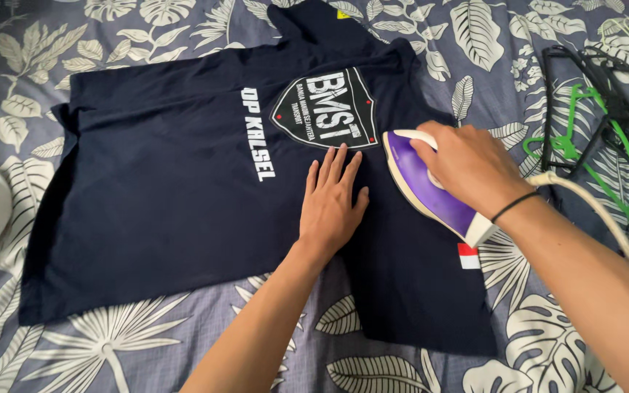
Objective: The person selects a dark blue t-shirt from a pile of clothes on a bed, lays it flat, and irons the front surface using a purple iron. The person smooths the fabric with one hand while moving the iron with the other, covering the sleeves and main body of the shirt.
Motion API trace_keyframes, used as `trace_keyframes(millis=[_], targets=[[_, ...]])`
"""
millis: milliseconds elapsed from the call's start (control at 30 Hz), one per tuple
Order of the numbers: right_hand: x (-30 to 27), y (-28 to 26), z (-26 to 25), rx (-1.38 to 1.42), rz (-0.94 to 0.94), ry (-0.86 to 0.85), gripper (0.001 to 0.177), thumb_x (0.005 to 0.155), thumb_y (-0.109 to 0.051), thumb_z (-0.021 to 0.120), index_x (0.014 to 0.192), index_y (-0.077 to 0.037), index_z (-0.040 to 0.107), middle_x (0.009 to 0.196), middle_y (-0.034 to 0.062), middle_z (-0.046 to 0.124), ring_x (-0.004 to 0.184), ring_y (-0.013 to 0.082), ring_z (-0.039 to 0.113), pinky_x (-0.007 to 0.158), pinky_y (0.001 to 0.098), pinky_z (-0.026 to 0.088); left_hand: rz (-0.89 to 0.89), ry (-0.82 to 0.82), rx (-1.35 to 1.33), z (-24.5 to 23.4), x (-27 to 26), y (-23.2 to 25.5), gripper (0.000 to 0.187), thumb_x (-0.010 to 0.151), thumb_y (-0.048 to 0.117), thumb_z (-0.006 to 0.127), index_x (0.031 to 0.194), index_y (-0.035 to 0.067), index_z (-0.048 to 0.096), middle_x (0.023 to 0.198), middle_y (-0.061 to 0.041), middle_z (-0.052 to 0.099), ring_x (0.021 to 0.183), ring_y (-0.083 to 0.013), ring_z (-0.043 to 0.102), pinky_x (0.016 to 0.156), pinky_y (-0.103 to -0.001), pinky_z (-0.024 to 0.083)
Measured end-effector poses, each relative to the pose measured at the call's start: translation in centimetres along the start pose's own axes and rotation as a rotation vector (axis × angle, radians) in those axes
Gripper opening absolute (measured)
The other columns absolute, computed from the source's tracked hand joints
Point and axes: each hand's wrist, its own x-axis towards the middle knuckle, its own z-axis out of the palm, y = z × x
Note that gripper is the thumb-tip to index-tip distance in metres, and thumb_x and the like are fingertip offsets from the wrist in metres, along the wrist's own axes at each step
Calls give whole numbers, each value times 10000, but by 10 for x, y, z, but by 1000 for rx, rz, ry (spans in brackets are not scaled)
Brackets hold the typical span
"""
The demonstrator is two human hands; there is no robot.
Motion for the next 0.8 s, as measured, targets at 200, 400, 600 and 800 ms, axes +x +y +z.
trace_keyframes(millis=[200, 400, 600, 800], targets=[[19, -4, 7, -15, -46, 75, 291, 1014, -342, 575, 1090, -92, 702, 822, 229, 727, 779, 450, 700, 734, 550, 540, 25, -22, 54, 1, 12, -3, 625, 952, 327, 601, 1502, 68, 456, 1588, -169, 400, 1503, -313, 309, 1227, -498, 208], [37, -7, 14, -11, -47, 116, 302, 1019, -349, 582, 1083, -81, 708, 830, 230, 727, 790, 451, 700, 731, 551, 539, 37, -6, 71, 7, 20, -5, 613, 966, 341, 583, 1501, 66, 465, 1575, -132, 442, 1498, -305, 330, 1225, -492, 222], [71, -2, 30, -45, -52, 163, 316, 1028, -363, 608, 1086, -71, 716, 860, 260, 721, 815, 479, 692, 737, 563, 536, 28, -14, 85, 10, 19, -6, 598, 980, 344, 548, 1500, 60, 467, 1568, -106, 458, 1501, -296, 337, 1231, -488, 213], [125, 9, 50, -109, -38, 258, 339, 1011, -375, 656, 1054, -50, 743, 917, 271, 719, 856, 479, 698, 744, 563, 543, 17, 1, 73, 9, 17, -5, 602, 986, 340, 522, 1512, 56, 454, 1578, -109, 453, 1509, -294, 330, 1238, -485, 202]])
